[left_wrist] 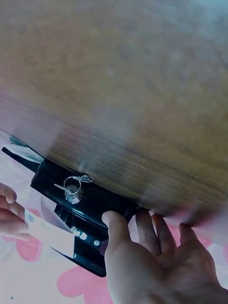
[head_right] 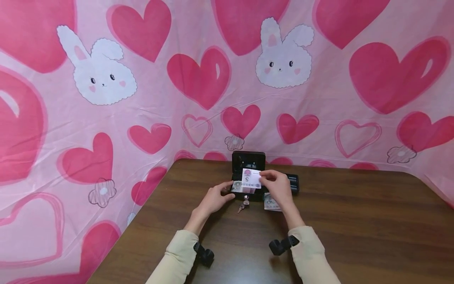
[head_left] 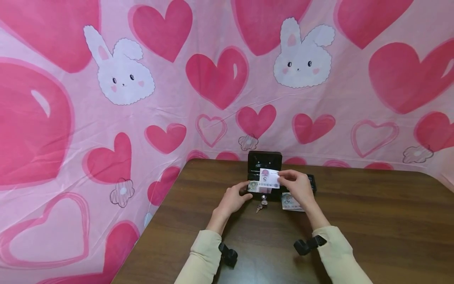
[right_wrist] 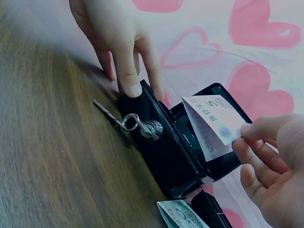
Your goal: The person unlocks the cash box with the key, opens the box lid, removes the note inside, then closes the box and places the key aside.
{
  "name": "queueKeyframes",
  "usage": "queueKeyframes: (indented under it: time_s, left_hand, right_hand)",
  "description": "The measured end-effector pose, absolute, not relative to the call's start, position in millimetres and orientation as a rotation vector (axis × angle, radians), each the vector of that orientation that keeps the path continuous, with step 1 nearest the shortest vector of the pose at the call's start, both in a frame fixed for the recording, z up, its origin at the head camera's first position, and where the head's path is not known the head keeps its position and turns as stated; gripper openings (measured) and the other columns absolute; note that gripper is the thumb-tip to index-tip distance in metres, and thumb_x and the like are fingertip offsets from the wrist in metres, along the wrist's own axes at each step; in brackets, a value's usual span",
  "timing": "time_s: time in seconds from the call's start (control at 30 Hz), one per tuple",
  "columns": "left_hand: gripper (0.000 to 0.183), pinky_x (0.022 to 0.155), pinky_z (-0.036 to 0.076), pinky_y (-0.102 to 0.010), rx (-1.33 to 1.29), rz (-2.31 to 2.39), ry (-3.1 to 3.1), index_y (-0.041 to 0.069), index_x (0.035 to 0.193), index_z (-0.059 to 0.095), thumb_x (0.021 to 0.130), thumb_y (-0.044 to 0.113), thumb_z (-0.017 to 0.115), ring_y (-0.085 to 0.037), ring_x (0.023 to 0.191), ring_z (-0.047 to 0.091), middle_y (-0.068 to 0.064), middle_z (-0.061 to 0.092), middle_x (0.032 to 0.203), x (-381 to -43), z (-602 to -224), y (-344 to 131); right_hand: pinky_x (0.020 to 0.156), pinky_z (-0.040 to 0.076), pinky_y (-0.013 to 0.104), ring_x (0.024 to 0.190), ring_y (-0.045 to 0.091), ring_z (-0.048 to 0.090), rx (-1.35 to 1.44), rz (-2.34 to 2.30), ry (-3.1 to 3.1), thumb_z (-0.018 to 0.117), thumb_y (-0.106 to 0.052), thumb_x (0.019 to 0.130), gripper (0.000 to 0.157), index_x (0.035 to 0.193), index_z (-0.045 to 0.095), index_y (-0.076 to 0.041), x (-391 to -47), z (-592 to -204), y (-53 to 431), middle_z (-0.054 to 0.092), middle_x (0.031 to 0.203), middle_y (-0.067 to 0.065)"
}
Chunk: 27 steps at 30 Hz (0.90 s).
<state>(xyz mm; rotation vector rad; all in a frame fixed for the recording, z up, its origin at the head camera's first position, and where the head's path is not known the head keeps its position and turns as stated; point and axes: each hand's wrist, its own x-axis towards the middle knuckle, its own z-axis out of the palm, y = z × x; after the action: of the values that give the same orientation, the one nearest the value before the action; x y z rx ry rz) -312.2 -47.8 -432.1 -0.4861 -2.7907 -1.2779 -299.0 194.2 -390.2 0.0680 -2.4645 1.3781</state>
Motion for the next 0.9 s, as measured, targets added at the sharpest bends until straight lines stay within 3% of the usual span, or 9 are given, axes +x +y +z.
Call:
queueKeyframes:
  time_s: [0.37, 0.9]
  left_hand:
    - [0.053, 0.104, 0.046, -0.048, -0.496, -1.240, -2.775, 0.016, 0.142, 0.056, 0.093, 0.026, 0.071, -0.026, 0.121, 0.062, -0.014, 0.067, 0.128, -311.9, -431.1, -48.9]
    - [0.052, 0.102, 0.047, -0.048, -0.504, -1.233, -2.787, 0.017, 0.143, 0.056, 0.094, 0.028, 0.069, -0.027, 0.119, 0.063, -0.013, 0.069, 0.125, -310.6, -430.0, -48.1]
  right_hand:
    - [0.062, 0.048, 0.020, 0.071, 0.002, 0.059, 0.105, 1.431, -2.399, 0.073, -0.019, 0.090, 0.025, 0.110, 0.072, -0.003, -295.7, -384.6, 201.6, 0.070, 0.095, 0.015]
    - [0.065, 0.053, 0.027, 0.074, 0.007, 0.062, 0.156, 1.550, -2.383, 0.070, -0.015, 0.092, 0.031, 0.119, 0.066, 0.000, -292.0, -380.6, 216.1, 0.069, 0.092, 0.011]
